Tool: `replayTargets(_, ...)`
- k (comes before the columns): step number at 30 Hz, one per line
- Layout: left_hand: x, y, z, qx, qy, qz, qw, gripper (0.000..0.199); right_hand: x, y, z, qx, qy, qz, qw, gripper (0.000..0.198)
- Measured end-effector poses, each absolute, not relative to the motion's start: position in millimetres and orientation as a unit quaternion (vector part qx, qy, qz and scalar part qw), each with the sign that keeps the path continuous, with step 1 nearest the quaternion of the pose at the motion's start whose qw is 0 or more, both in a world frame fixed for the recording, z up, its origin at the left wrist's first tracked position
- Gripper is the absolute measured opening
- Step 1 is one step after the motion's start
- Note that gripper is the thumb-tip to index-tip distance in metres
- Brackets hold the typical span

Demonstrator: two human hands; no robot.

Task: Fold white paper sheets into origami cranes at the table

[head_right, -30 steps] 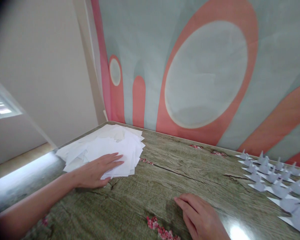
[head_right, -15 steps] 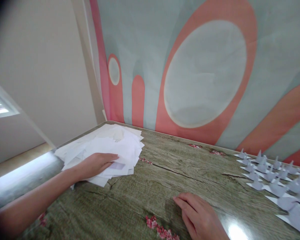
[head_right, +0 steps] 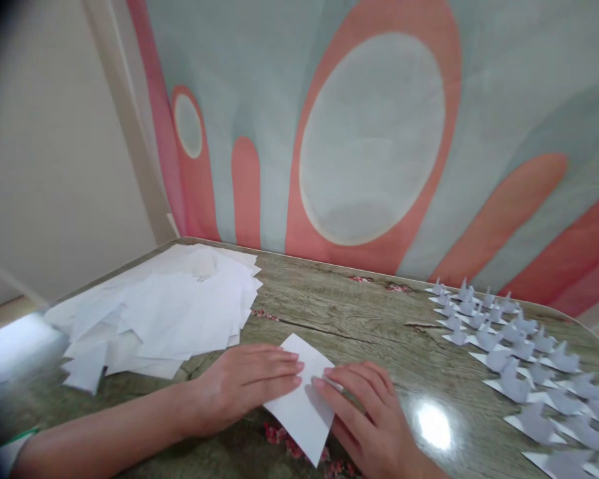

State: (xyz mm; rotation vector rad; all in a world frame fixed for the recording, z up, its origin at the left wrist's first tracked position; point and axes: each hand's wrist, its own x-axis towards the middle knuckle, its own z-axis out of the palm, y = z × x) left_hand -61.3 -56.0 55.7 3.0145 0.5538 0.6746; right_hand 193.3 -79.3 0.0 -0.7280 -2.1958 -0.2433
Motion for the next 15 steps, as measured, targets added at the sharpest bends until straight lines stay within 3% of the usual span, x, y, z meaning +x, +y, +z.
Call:
replayTargets(8,-29,-36,27,0.946,0.266,0.183,0.031,0.021,198,-69,3,-0.318,-0.883,-0.06,0.339,0.02)
replayTargets(15,-30,-46,18,0.944,0.275,0.175,0.059,0.021,196,-70,-4,-0.341,-0.887,0.0,0.311,0.02)
